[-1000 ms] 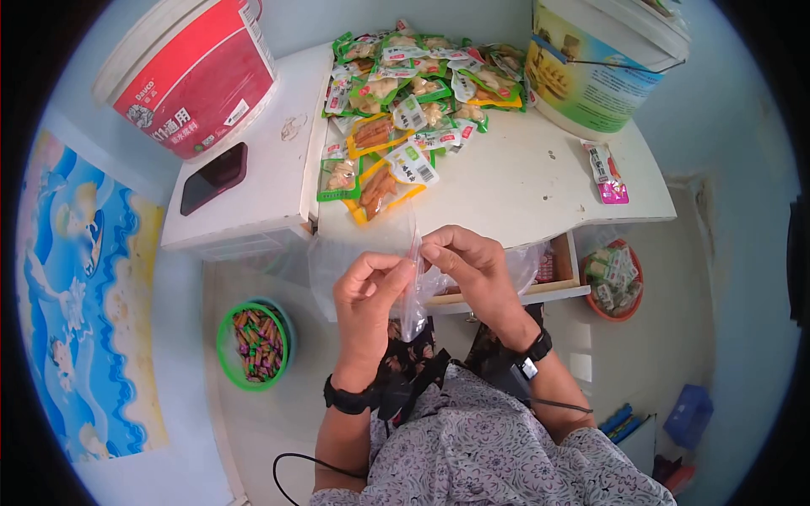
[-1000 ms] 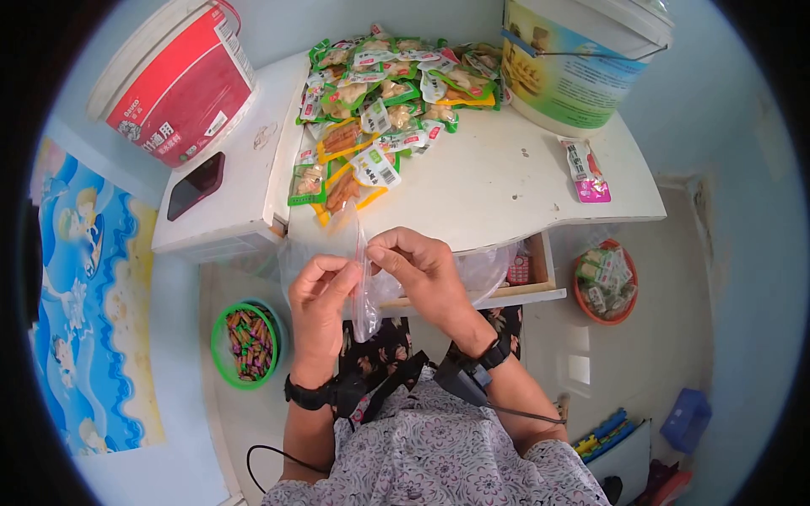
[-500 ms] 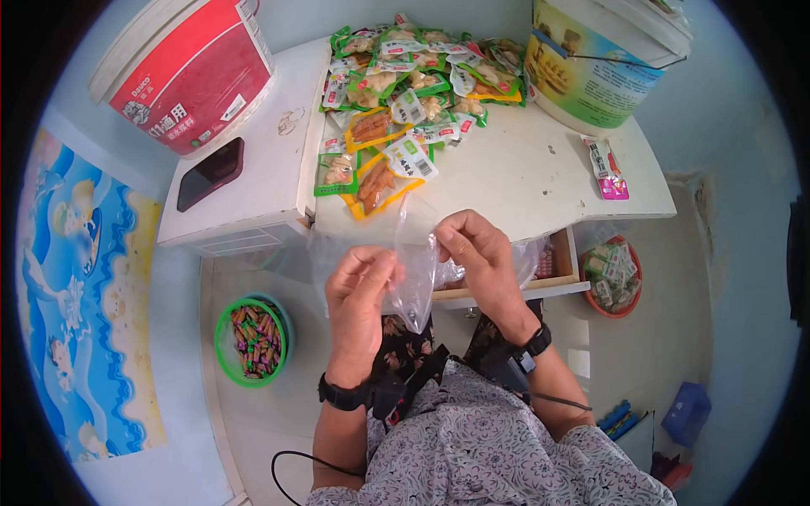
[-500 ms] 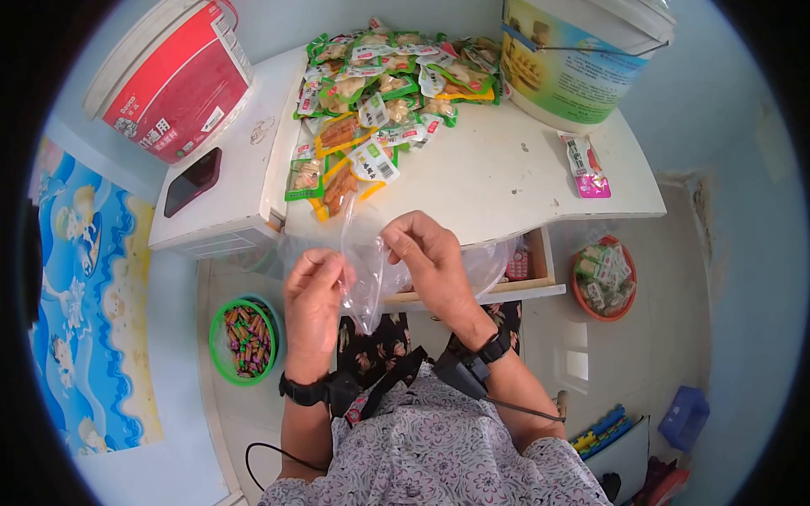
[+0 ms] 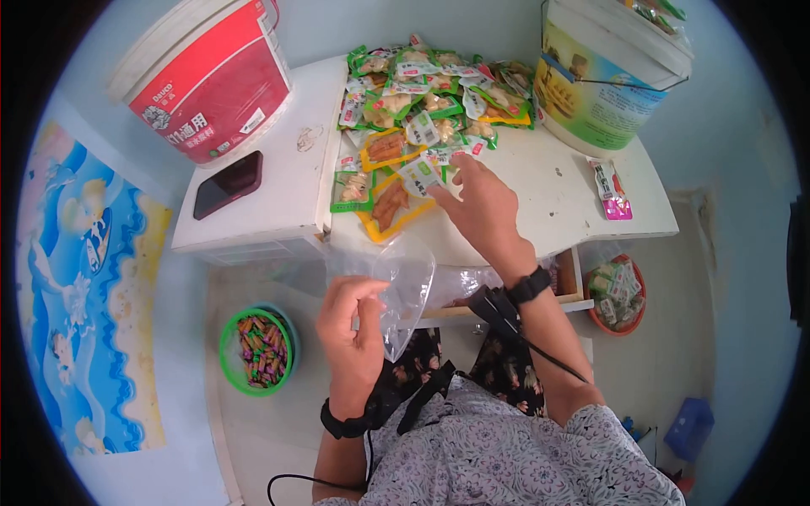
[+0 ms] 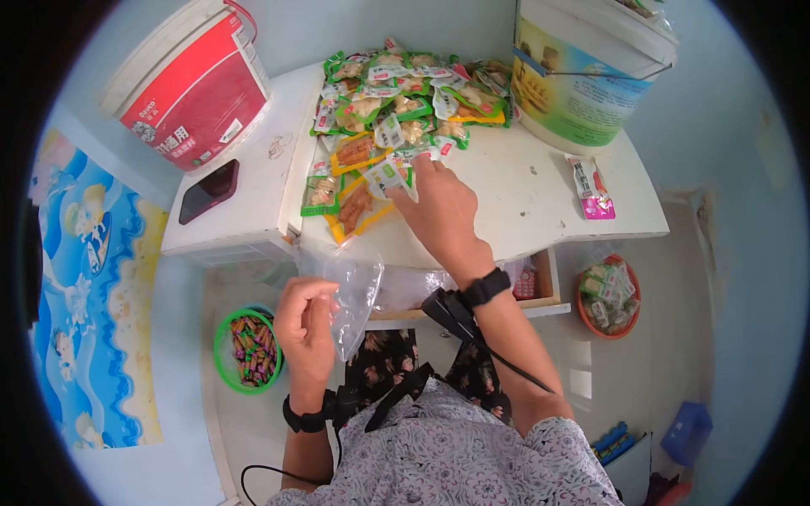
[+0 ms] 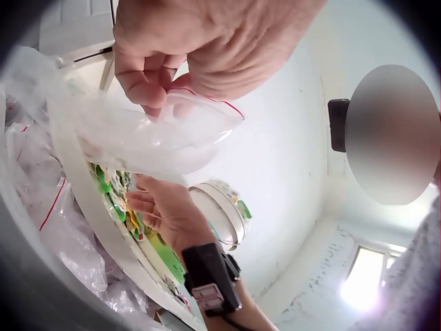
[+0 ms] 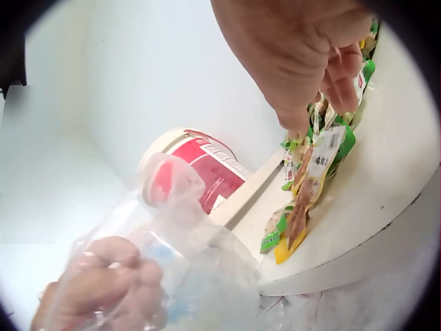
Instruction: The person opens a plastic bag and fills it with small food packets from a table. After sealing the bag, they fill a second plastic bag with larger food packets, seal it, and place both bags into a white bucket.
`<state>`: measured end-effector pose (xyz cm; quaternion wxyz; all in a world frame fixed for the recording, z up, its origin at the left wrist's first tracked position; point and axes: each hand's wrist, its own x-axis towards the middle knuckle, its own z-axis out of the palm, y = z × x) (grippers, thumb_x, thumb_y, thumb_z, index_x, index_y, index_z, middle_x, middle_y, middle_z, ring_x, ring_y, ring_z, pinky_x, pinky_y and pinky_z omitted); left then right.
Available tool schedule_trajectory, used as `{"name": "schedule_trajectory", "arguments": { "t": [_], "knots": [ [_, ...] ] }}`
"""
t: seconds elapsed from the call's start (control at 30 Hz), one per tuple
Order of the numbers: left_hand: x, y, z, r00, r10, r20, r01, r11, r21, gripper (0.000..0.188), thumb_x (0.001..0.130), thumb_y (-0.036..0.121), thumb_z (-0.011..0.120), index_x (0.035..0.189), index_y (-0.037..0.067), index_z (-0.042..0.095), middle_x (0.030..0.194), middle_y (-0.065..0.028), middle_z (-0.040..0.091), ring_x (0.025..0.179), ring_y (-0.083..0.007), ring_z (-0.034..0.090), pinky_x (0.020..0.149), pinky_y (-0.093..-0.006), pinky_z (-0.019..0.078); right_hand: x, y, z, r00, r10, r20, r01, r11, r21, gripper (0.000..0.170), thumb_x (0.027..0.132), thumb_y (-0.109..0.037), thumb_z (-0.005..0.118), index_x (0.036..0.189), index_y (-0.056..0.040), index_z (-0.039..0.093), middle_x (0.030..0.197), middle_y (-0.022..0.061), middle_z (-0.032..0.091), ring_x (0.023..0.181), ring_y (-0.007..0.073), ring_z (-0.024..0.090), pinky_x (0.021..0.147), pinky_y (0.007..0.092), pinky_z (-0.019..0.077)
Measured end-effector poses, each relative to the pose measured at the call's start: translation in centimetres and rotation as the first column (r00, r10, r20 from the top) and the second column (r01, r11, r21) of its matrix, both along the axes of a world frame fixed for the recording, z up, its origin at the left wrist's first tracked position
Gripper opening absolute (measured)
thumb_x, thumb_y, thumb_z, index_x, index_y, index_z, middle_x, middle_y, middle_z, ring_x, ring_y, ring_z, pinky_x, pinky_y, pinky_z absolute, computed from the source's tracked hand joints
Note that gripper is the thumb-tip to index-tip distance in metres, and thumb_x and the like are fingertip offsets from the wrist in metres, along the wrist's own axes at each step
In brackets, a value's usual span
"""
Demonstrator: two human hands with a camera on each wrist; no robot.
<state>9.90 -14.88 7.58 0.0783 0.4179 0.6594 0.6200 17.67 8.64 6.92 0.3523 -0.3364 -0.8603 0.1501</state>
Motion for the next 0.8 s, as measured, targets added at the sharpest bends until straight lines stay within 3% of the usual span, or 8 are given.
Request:
{"name": "schedule_trajectory", "arguments": {
  "t": [0.1, 0.2, 0.3, 0.4, 0.5, 0.6, 0.7, 0.8],
  "knots": [
    [-0.3, -0.1, 0.3, 1.0, -0.009, 0.013, 0.009, 1.0, -0.007, 0.018, 0.098, -0.006, 0.058, 0.108, 0.001, 0.072, 0.103, -0.0039, 0.062, 0.078, -0.0076, 0.056, 0.067, -0.0212, 0.0443, -1.9, 0.4, -0.8, 0.999, 0.008, 0.033, -0.008, 1.0, -0.015, 0.054, 0.081, -0.032, 0.084, 0.119, -0.0036, 0.059, 0.096, 0.0158, 0.071, 0.087, 0.0342, 0.07, 0.069, 0.0449, 0.0543],
    [-0.3, 0.0, 1.1, 1.0, -0.017, 0.022, 0.017, 1.0, -0.026, 0.024, 0.097, -0.006, 0.06, 0.115, 0.001, 0.074, 0.105, -0.0033, 0.062, 0.082, -0.0067, 0.055, 0.069, -0.0203, 0.0433, -2.8, 0.3, -2.0, 0.999, 0.032, -0.037, -0.039, 0.976, -0.215, 0.053, 0.08, -0.028, 0.085, 0.119, -0.0015, 0.061, 0.089, 0.0149, 0.071, 0.08, 0.0314, 0.069, 0.067, 0.0424, 0.053],
    [-0.4, 0.0, 1.6, 0.998, -0.024, -0.063, 0.02, 0.998, -0.057, 0.027, 0.096, -0.005, 0.062, 0.12, 0.002, 0.075, 0.106, -0.003, 0.062, 0.086, -0.0064, 0.055, 0.071, -0.0198, 0.043, -2.0, 1.4, -3.2, 0.947, 0.136, -0.29, -0.265, 0.841, -0.472, 0.044, 0.082, -0.022, 0.082, 0.116, -0.0001, 0.063, 0.08, 0.0119, 0.066, 0.072, 0.0232, 0.065, 0.065, 0.0391, 0.0508],
    [-0.4, 0.8, 1.4, 0.995, -0.045, -0.087, 0.041, 0.998, -0.042, 0.028, 0.095, -0.004, 0.065, 0.121, 0.002, 0.075, 0.109, -0.0036, 0.062, 0.087, -0.0069, 0.055, 0.072, -0.0201, 0.0441, 1.1, 2.2, -3.6, 0.949, 0.128, -0.289, -0.264, 0.825, -0.499, 0.03, 0.086, -0.014, 0.077, 0.107, 0.002, 0.063, 0.073, 0.0074, 0.059, 0.068, 0.0164, 0.059, 0.063, 0.0364, 0.0485],
    [0.0, 2.6, 2.1, 0.99, -0.072, -0.121, 0.069, 0.997, -0.024, 0.033, 0.092, -0.005, 0.067, 0.123, 0.002, 0.074, 0.117, -0.0059, 0.064, 0.085, -0.0079, 0.056, 0.072, -0.0214, 0.0464, 5.0, 2.3, -3.1, 0.912, 0.016, -0.41, -0.26, 0.796, -0.546, 0.02, 0.092, -0.009, 0.073, 0.103, 0.0018, 0.06, 0.079, 0.0054, 0.061, 0.065, 0.0133, 0.057, 0.059, 0.0321, 0.0474],
    [1.6, 5.2, 3.2, 0.978, -0.115, -0.174, 0.107, 0.993, -0.056, 0.043, 0.087, -0.008, 0.069, 0.129, 0.002, 0.071, 0.127, -0.0083, 0.064, 0.082, -0.0091, 0.057, 0.069, -0.0228, 0.0485, 8.7, 1.3, -0.8, 0.838, -0.089, -0.538, -0.295, 0.756, -0.584, 0.014, 0.098, -0.007, 0.067, 0.102, 0.0008, 0.056, 0.089, 0.0062, 0.065, 0.066, 0.0127, 0.062, 0.054, 0.0274, 0.0465],
    [2.4, 8.2, 2.3, 0.946, -0.177, -0.272, 0.147, 0.981, -0.13, 0.06, 0.082, -0.01, 0.07, 0.14, 0.001, 0.062, 0.138, -0.0088, 0.061, 0.076, -0.0109, 0.057, 0.063, -0.0245, 0.0498, 11.7, -0.2, 1.7, 0.674, -0.2, -0.711, -0.319, 0.789, -0.525, 0.013, 0.103, -0.009, 0.063, 0.107, 0.0007, 0.055, 0.098, 0.0087, 0.067, 0.072, 0.0142, 0.069, 0.052, 0.0247, 0.0476],
    [3.6, 9.6, 1.6, 0.939, -0.239, -0.248, 0.192, 0.961, -0.199, 0.068, 0.081, -0.011, 0.069, 0.146, 0.002, 0.056, 0.143, -0.0091, 0.056, 0.073, -0.0122, 0.057, 0.064, -0.0256, 0.0505, 14.5, -1.7, 3.2, 0.597, -0.224, -0.77, -0.297, 0.83, -0.472, 0.016, 0.104, -0.01, 0.062, 0.111, 0.0016, 0.054, 0.1, 0.0102, 0.068, 0.079, 0.0184, 0.074, 0.054, 0.0252, 0.0508]
  ]
}}
